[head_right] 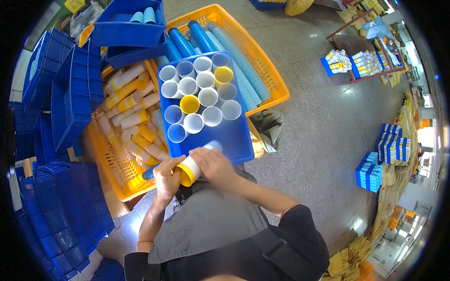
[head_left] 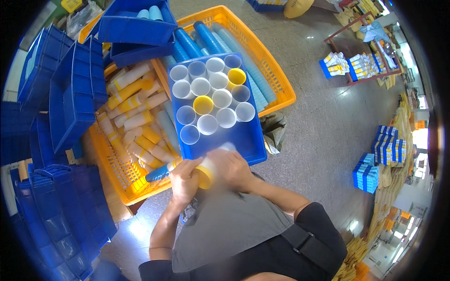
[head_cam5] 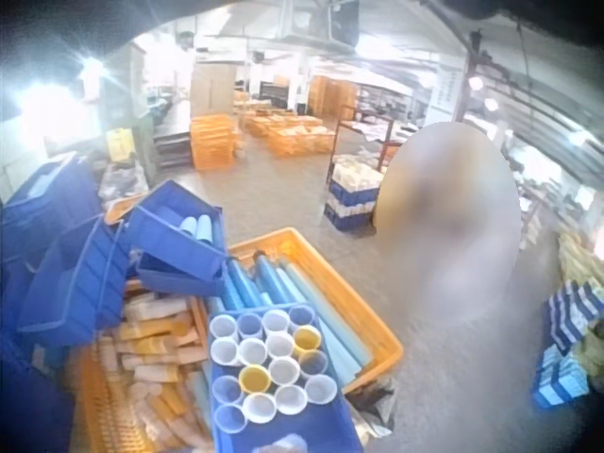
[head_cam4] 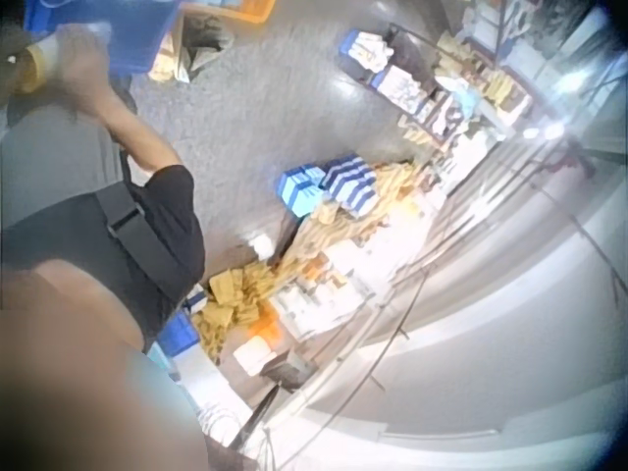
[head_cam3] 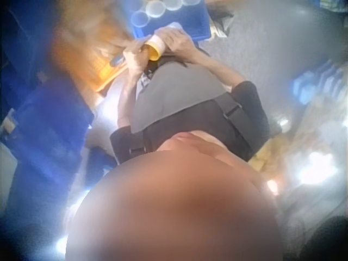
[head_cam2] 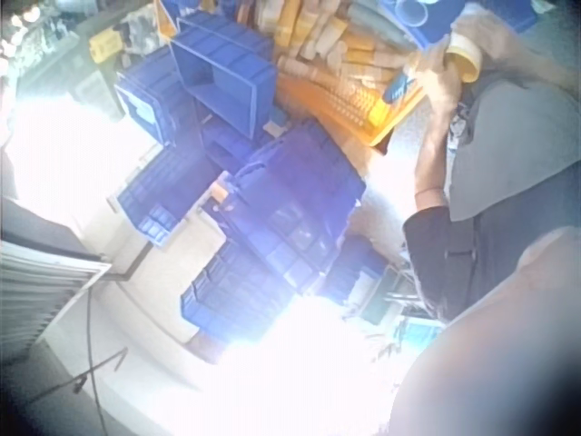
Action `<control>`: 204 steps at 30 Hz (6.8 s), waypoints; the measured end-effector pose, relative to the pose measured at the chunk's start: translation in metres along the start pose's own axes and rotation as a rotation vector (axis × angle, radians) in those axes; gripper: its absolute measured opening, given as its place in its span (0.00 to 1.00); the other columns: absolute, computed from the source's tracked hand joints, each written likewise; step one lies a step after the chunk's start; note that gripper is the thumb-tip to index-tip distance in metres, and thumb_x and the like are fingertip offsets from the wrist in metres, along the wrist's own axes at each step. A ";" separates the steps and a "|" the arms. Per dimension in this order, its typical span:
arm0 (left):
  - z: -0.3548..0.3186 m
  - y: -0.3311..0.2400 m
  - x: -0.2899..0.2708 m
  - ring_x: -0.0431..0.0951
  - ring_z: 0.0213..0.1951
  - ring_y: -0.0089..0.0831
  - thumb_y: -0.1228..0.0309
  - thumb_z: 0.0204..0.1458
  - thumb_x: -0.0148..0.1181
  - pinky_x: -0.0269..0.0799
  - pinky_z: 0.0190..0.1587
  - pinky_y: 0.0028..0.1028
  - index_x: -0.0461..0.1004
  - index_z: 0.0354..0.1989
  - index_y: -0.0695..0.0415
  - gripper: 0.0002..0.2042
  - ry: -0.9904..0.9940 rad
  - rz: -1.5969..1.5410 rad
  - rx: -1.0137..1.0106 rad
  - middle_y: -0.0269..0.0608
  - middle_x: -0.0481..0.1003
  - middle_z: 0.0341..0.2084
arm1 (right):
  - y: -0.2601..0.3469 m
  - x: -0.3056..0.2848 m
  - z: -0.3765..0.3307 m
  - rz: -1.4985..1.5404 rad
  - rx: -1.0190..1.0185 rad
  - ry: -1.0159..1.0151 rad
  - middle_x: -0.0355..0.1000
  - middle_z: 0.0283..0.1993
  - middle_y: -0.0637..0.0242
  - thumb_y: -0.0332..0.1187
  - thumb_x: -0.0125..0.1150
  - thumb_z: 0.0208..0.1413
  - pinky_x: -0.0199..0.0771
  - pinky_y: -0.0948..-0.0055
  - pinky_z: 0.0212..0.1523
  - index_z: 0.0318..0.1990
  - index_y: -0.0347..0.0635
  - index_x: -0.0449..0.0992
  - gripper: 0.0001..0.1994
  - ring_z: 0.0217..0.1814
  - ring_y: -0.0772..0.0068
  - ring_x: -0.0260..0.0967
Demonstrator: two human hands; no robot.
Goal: The person fills yellow and white plastic containers from a stack into a blue tray, then carries the tray to a machine and places it on a conveyor belt. The person repeats this process multiple times, filling and transporting trays of containers.
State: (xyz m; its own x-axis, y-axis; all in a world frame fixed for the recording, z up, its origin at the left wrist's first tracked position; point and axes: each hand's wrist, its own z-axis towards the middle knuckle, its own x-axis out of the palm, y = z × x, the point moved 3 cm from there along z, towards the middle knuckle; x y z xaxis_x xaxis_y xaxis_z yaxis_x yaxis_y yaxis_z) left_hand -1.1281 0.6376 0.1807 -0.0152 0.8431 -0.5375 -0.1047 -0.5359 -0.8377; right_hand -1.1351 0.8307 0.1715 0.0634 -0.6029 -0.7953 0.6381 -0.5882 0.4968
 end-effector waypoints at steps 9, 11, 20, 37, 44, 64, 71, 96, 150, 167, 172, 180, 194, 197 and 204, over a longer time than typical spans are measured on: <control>0.028 0.007 0.036 0.80 0.32 0.56 0.87 0.47 0.58 0.77 0.35 0.41 0.70 0.40 0.65 0.12 0.143 0.144 -0.138 0.57 0.78 0.31 | -0.086 -0.027 -0.027 -0.256 0.403 -0.105 0.63 0.67 0.55 0.26 0.75 0.41 0.61 0.54 0.66 0.64 0.41 0.65 0.39 0.68 0.49 0.60; 0.046 -0.004 0.046 0.79 0.36 0.54 0.89 0.44 0.57 0.77 0.39 0.40 0.70 0.41 0.64 0.15 -0.011 0.112 0.119 0.53 0.78 0.36 | -0.080 -0.036 -0.025 -0.252 0.418 -0.089 0.62 0.68 0.56 0.27 0.75 0.41 0.60 0.54 0.66 0.63 0.41 0.66 0.38 0.69 0.49 0.59; 0.021 -0.075 -0.004 0.82 0.38 0.46 0.90 0.37 0.59 0.77 0.41 0.31 0.79 0.44 0.64 0.21 -0.004 0.129 0.177 0.52 0.79 0.37 | -0.004 -0.068 0.027 -0.117 -0.126 -0.059 0.71 0.60 0.57 0.34 0.71 0.48 0.63 0.55 0.59 0.63 0.42 0.68 0.32 0.63 0.59 0.68; 0.047 0.161 -0.014 0.78 0.44 0.50 0.74 0.51 0.59 0.77 0.43 0.46 0.71 0.56 0.52 0.21 -0.198 0.096 -0.043 0.48 0.74 0.46 | -0.045 0.042 0.021 -0.087 -0.011 0.181 0.62 0.68 0.61 0.40 0.79 0.39 0.46 0.44 0.75 0.63 0.47 0.67 0.40 0.74 0.53 0.55; 0.051 0.464 -0.073 0.65 0.62 0.55 0.78 0.57 0.47 0.61 0.66 0.44 0.64 0.63 0.61 0.22 -0.655 0.718 -0.458 0.55 0.69 0.58 | -0.017 0.011 0.018 -0.213 0.136 0.043 0.66 0.63 0.53 0.30 0.74 0.47 0.59 0.46 0.69 0.62 0.40 0.66 0.34 0.67 0.47 0.63; -0.062 0.156 -0.104 0.69 0.61 0.38 0.47 0.41 0.76 0.62 0.66 0.36 0.56 0.71 0.63 0.52 0.372 -1.043 -0.577 0.49 0.67 0.62 | 0.097 0.065 0.078 -0.185 -0.412 0.267 0.62 0.72 0.61 0.35 0.56 0.58 0.58 0.50 0.68 0.65 0.44 0.67 0.26 0.74 0.63 0.58; -0.082 0.011 -0.081 0.62 0.66 0.40 0.60 0.46 0.72 0.54 0.69 0.36 0.51 0.71 0.66 0.47 0.752 -0.794 -0.511 0.51 0.62 0.64 | 0.059 -0.019 0.032 -0.442 -0.342 0.191 0.72 0.59 0.64 0.33 0.56 0.58 0.63 0.57 0.52 0.59 0.42 0.71 0.21 0.63 0.64 0.68; -0.088 -0.068 -0.033 0.80 0.36 0.23 0.82 0.47 0.65 0.76 0.41 0.24 0.81 0.42 0.63 0.12 -0.541 -0.148 -0.346 0.39 0.83 0.32 | -0.045 -0.071 -0.029 0.359 0.247 -0.241 0.72 0.54 0.51 0.29 0.72 0.47 0.69 0.58 0.55 0.61 0.36 0.67 0.32 0.57 0.54 0.70; -0.143 0.044 0.029 0.77 0.54 0.46 0.66 0.68 0.47 0.73 0.60 0.43 0.66 0.62 0.68 0.20 0.074 -1.582 -0.512 0.56 0.75 0.51 | -0.017 0.005 -0.005 0.144 -0.186 0.301 0.71 0.56 0.47 0.40 0.73 0.49 0.66 0.49 0.62 0.61 0.34 0.68 0.34 0.59 0.42 0.68; -0.279 0.025 0.046 0.81 0.41 0.30 0.55 0.47 0.73 0.78 0.44 0.28 0.81 0.47 0.60 0.25 -0.880 -0.537 -1.082 0.42 0.82 0.39 | -0.133 0.015 0.035 1.080 0.631 0.316 0.62 0.66 0.46 0.47 0.63 0.61 0.62 0.53 0.63 0.69 0.30 0.57 0.37 0.65 0.51 0.61; -0.483 0.003 0.058 0.78 0.33 0.29 0.68 0.44 0.66 0.75 0.36 0.31 0.79 0.39 0.64 0.15 -1.353 -0.541 -1.313 0.40 0.79 0.33 | -0.036 0.040 -0.012 1.018 0.493 0.610 0.66 0.63 0.52 0.40 0.60 0.65 0.61 0.56 0.64 0.68 0.34 0.60 0.29 0.64 0.56 0.65; -0.669 0.057 0.235 0.78 0.23 0.32 0.76 0.45 0.60 0.73 0.22 0.31 0.75 0.41 0.69 0.14 -2.217 -1.053 -1.419 0.43 0.77 0.30 | 0.116 0.120 -0.055 0.654 0.208 0.976 0.70 0.57 0.60 0.38 0.63 0.63 0.63 0.68 0.62 0.63 0.33 0.64 0.26 0.59 0.68 0.67; -0.758 0.434 0.376 0.82 0.44 0.41 0.65 0.53 0.70 0.79 0.40 0.41 0.74 0.54 0.67 0.24 -2.592 -1.469 -1.569 0.49 0.78 0.48 | 0.217 0.207 -0.101 0.479 0.448 1.179 0.70 0.56 0.61 0.41 0.66 0.60 0.79 0.66 0.51 0.66 0.34 0.60 0.32 0.55 0.67 0.73; -0.767 0.417 0.403 0.77 0.55 0.39 0.66 0.52 0.72 0.72 0.59 0.39 0.70 0.59 0.70 0.29 -2.496 -1.653 -1.043 0.48 0.75 0.56 | 0.219 0.210 -0.101 0.489 0.496 1.177 0.69 0.58 0.60 0.39 0.68 0.59 0.79 0.66 0.52 0.66 0.36 0.61 0.33 0.57 0.65 0.72; -0.622 0.281 0.222 0.77 0.48 0.38 0.71 0.54 0.64 0.76 0.48 0.36 0.71 0.57 0.62 0.22 -1.301 -1.700 -0.832 0.43 0.75 0.47 | 0.232 0.197 -0.067 0.319 -0.171 1.217 0.71 0.57 0.59 0.36 0.76 0.49 0.66 0.65 0.63 0.60 0.39 0.67 0.32 0.63 0.64 0.68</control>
State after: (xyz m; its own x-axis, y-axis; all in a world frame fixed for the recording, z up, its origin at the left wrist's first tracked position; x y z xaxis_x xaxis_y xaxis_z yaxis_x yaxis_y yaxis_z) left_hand -0.5422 0.6474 -0.2344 -0.8357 -0.2242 0.5014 -0.4247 0.8427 -0.3310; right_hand -0.9231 0.6121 0.1066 0.8352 0.2320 -0.4986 0.5497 -0.3769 0.7455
